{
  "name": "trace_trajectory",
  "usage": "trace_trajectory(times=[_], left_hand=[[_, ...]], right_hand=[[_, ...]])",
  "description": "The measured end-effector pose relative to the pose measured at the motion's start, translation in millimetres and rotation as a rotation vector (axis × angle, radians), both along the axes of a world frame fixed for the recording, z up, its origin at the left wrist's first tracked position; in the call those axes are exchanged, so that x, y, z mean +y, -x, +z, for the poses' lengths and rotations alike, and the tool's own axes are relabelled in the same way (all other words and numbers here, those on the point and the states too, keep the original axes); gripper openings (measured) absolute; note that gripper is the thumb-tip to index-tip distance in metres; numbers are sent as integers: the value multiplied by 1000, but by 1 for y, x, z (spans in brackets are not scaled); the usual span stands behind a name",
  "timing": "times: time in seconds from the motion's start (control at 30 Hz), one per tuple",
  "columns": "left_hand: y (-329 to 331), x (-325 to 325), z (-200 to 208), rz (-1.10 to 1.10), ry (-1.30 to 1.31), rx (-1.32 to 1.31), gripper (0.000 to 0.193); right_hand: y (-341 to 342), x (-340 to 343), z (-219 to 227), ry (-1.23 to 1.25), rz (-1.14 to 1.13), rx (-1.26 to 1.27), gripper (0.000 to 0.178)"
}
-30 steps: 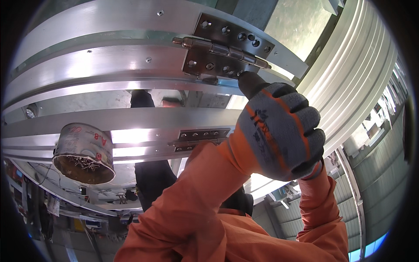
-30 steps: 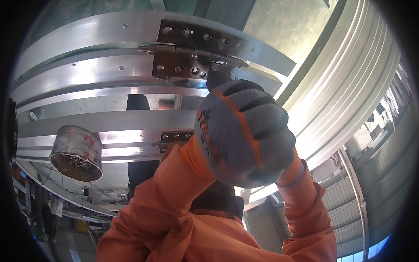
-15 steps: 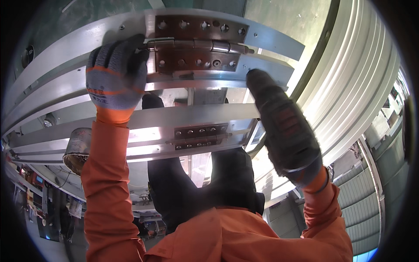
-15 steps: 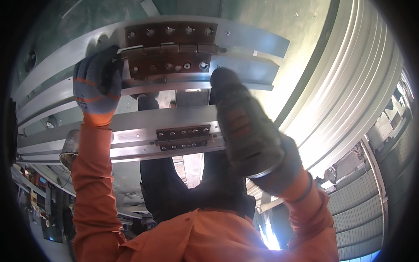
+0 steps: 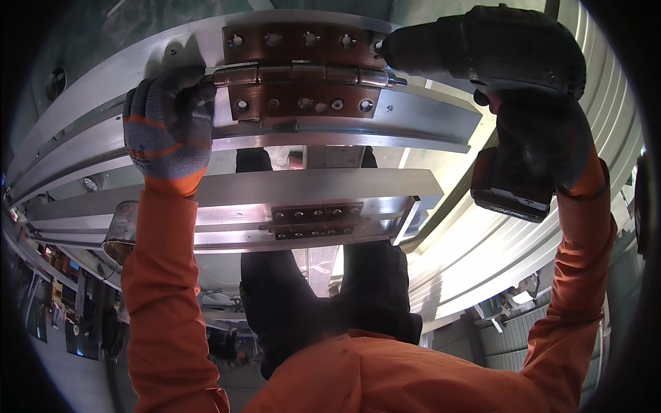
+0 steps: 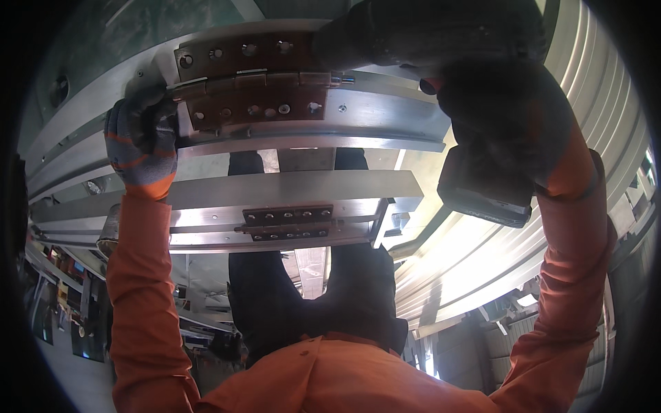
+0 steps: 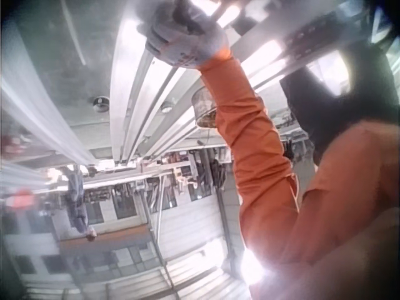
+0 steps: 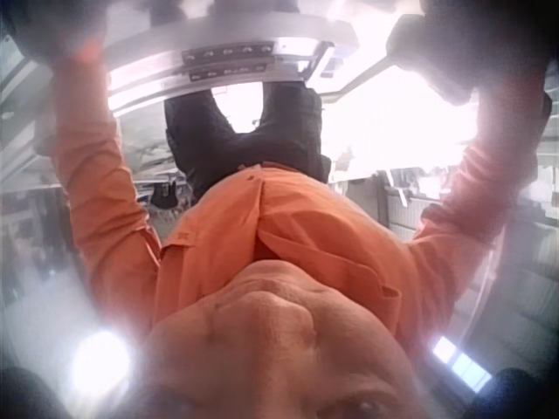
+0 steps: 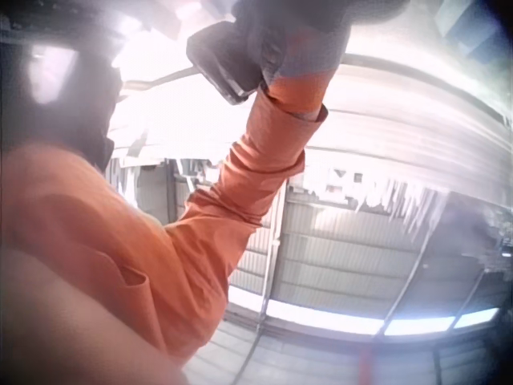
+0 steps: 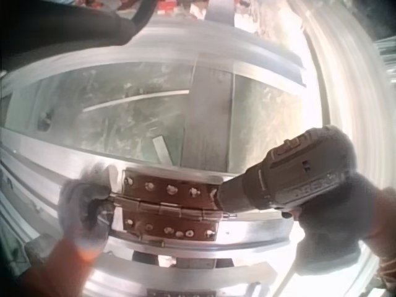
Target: The person uses a cordless drill to fasten screws into a metal hinge attached to a metal frame. They repeatedly position the drill, drive screws, and adjust the hinge while working overhead in a workshop setting.
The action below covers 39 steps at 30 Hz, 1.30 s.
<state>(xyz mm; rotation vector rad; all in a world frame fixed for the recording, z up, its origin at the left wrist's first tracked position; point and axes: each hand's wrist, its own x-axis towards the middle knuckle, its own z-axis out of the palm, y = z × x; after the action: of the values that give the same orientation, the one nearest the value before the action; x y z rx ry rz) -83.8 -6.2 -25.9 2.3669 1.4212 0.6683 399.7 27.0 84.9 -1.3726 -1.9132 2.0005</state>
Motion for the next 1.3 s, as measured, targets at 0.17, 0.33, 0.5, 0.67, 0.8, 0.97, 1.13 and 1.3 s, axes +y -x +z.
trace_trajectory(times=[0.17,0.33,0.5,0.67,0.8,0.97,1.13,1.3], left_hand=[[7,-1,-3,-18,-16,21,22],[6,-1,-6,-18,-13,13,20],[6,-2,-4,-21,-39,20,20],[10,-1,-3,-33,1,36,20],[9,-1,-5,-43,-5,16,19],[10,-2,-5,-55,-43,32,19],[11,-1,-8,-43,-38,28,16],[12,-2,-11,-28,-26,25,14]], right_hand=[[3,3,-1,318,-190,-62,39],[-5,3,-6,188,-205,46,38],[3,9,-3,235,-204,45,36],[-27,13,-8,242,-284,133,35],[-26,9,-11,275,-182,47,42],[-21,14,-2,291,-153,16,44],[-21,10,-4,274,-149,37,46],[-13,5,-7,263,-135,50,48]])
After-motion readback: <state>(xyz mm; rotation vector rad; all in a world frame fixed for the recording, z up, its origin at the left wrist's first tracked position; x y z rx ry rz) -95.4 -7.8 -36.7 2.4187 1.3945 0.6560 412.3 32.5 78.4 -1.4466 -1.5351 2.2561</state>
